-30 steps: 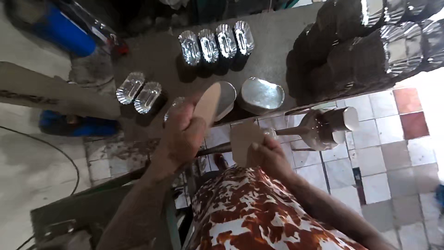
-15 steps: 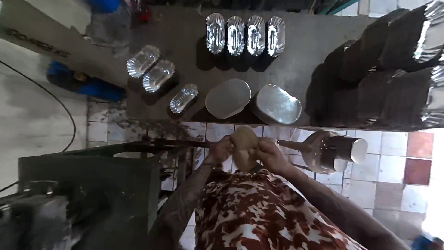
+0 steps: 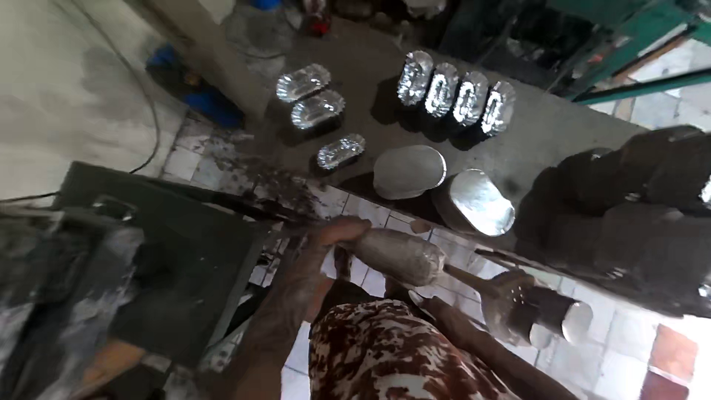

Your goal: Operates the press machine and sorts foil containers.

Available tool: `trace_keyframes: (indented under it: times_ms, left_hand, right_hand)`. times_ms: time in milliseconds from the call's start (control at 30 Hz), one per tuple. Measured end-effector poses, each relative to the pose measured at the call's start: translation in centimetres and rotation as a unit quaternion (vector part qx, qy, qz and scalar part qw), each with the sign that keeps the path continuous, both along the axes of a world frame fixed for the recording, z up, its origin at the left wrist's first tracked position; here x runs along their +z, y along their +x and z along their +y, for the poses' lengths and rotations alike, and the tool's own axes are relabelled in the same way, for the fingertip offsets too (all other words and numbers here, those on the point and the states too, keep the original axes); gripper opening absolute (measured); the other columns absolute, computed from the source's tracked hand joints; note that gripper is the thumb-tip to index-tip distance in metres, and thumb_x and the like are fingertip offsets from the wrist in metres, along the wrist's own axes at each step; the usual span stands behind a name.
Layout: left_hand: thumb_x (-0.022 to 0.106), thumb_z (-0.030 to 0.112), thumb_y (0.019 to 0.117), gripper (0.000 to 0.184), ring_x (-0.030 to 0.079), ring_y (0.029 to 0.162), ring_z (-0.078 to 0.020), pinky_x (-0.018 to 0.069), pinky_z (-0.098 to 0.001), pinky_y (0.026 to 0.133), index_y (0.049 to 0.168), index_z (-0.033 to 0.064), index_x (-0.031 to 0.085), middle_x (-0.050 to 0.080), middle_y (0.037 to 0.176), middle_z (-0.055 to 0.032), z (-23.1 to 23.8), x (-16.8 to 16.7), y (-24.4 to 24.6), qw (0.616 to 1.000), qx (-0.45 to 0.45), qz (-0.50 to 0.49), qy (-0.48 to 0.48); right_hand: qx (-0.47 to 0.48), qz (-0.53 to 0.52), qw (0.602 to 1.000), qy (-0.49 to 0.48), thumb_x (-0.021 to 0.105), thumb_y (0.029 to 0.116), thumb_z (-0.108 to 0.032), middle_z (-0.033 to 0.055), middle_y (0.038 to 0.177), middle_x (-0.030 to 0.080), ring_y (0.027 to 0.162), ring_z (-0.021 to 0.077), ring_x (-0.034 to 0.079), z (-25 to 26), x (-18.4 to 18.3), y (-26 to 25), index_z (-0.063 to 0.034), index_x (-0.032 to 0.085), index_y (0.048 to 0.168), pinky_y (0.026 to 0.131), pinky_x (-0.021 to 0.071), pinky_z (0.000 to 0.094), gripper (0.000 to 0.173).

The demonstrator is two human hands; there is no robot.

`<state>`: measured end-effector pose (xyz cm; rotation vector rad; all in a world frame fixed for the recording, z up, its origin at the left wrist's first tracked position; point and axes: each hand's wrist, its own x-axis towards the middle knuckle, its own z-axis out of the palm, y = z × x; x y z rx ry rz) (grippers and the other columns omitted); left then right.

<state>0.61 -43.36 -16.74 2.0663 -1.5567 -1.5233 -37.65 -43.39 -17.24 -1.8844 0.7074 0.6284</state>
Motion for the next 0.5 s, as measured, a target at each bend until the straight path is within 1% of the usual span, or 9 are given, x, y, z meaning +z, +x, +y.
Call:
trace_keyframes:
  times_ms: [100, 167, 200, 267, 300, 333, 367, 433, 500]
  left_hand:
    - [0.039, 0.034, 0.1116, 0.044, 0.065, 0.107, -0.0249, 0.0516, -0.0490, 0.097, 0.131, 0.0020, 0.063, 0.067, 0.118, -0.0181, 4.2, 11.8, 5.0, 0.971, 0.210, 0.091, -0.072]
    - [0.033, 0.041, 0.1116, 0.051, 0.066, 0.109, -0.0167, 0.0543, -0.0419, 0.098, 0.142, 0.0071, 0.055, 0.067, 0.124, -0.0127, 7.9, 16.4, 8.5, 0.929, 0.319, 0.095, -0.162]
    - [0.032, 0.043, 0.1114, 0.051, 0.065, 0.110, -0.0115, 0.0548, -0.0360, 0.098, 0.145, 0.0102, 0.053, 0.066, 0.126, -0.0078, 9.3, 17.9, 10.8, 0.892, 0.387, 0.113, -0.203]
    - [0.029, 0.034, 0.1127, 0.037, 0.064, 0.094, -0.0027, 0.0568, -0.0235, 0.082, 0.127, 0.0140, 0.056, 0.066, 0.105, 0.0028, 10.7, 19.3, 15.0, 0.765, 0.534, 0.195, -0.302]
    - [0.026, 0.033, 0.1131, 0.037, 0.064, 0.095, -0.0036, 0.0567, -0.0244, 0.082, 0.126, 0.0140, 0.055, 0.066, 0.106, 0.0026, 11.1, 19.0, 16.8, 0.702, 0.583, 0.221, -0.345]
    - [0.022, 0.032, 0.1136, 0.043, 0.061, 0.107, -0.0070, 0.0542, -0.0283, 0.091, 0.136, 0.0105, 0.051, 0.063, 0.119, -0.0016, 11.4, 18.9, 18.6, 0.663, 0.605, 0.210, -0.387]
    - [0.021, 0.033, 0.1139, 0.049, 0.056, 0.124, -0.0108, 0.0489, -0.0318, 0.104, 0.147, 0.0075, 0.046, 0.057, 0.137, -0.0066, 11.8, 18.8, 20.4, 0.655, 0.609, 0.163, -0.416]
    - [0.021, 0.036, 0.1138, 0.058, 0.040, 0.147, -0.0238, 0.0327, -0.0422, 0.122, 0.156, -0.0008, 0.035, 0.041, 0.158, -0.0195, 15.2, 16.5, 20.8, 0.731, 0.571, -0.016, -0.373]
    - [0.026, 0.052, 0.1103, 0.067, 0.052, 0.135, -0.0374, 0.0375, -0.0607, 0.115, 0.146, 0.0013, 0.050, 0.056, 0.142, -0.0242, 21.2, 12.8, 20.7, 0.817, 0.495, -0.207, -0.211]
  right_hand:
    - [0.017, -0.037, 0.999, 0.005, 0.059, 0.1011, -0.023, 0.0211, 0.130, 0.066, 0.124, 0.0332, 0.061, -1.7, -0.8, 1.6, -0.0014, 0.066, 0.132, 0.111, 0.0463, 0.0456, 0.038]
    - [0.018, -0.056, 0.998, 0.009, 0.063, 0.0974, -0.018, 0.0209, 0.129, 0.066, 0.122, 0.0320, 0.063, -3.0, -0.6, 4.4, -0.0007, 0.066, 0.130, 0.109, 0.0487, 0.0470, 0.037]
    - [0.007, -0.094, 0.996, -0.005, 0.063, 0.0948, -0.014, 0.0223, 0.125, 0.067, 0.117, 0.0330, 0.065, -3.5, -0.8, 6.1, 0.0018, 0.067, 0.126, 0.105, 0.0515, 0.0489, 0.035]
    - [-0.025, -0.158, 0.987, -0.034, 0.065, 0.0925, -0.007, 0.0244, 0.119, 0.069, 0.110, 0.0325, 0.068, -3.0, -0.2, 8.9, 0.0068, 0.068, 0.120, 0.098, 0.0551, 0.0488, 0.031]
    - [-0.046, -0.187, 0.980, -0.041, 0.064, 0.0914, -0.005, 0.0234, 0.117, 0.069, 0.107, 0.0289, 0.069, -2.4, -0.1, 10.4, 0.0072, 0.068, 0.118, 0.094, 0.0574, 0.0444, 0.030]
    - [-0.066, -0.213, 0.974, -0.043, 0.064, 0.0905, -0.004, 0.0221, 0.116, 0.069, 0.106, 0.0260, 0.069, -2.0, 0.1, 13.1, 0.0068, 0.068, 0.119, 0.093, 0.0577, 0.0413, 0.030]
    - [-0.080, -0.241, 0.966, -0.044, 0.064, 0.0893, -0.004, 0.0204, 0.114, 0.069, 0.104, 0.0232, 0.068, -1.4, 0.4, 15.9, 0.0061, 0.069, 0.118, 0.092, 0.0574, 0.0388, 0.030]
    - [-0.076, -0.286, 0.954, -0.056, 0.063, 0.0903, -0.003, 0.0178, 0.111, 0.071, 0.100, 0.0190, 0.070, 0.3, 1.7, 20.5, 0.0053, 0.069, 0.116, 0.090, 0.0583, 0.0359, 0.027]
    - [-0.060, -0.321, 0.942, -0.075, 0.062, 0.0918, -0.002, 0.0183, 0.108, 0.071, 0.097, 0.0186, 0.070, 1.8, 3.6, 25.6, 0.0067, 0.069, 0.113, 0.088, 0.0592, 0.0352, 0.024]
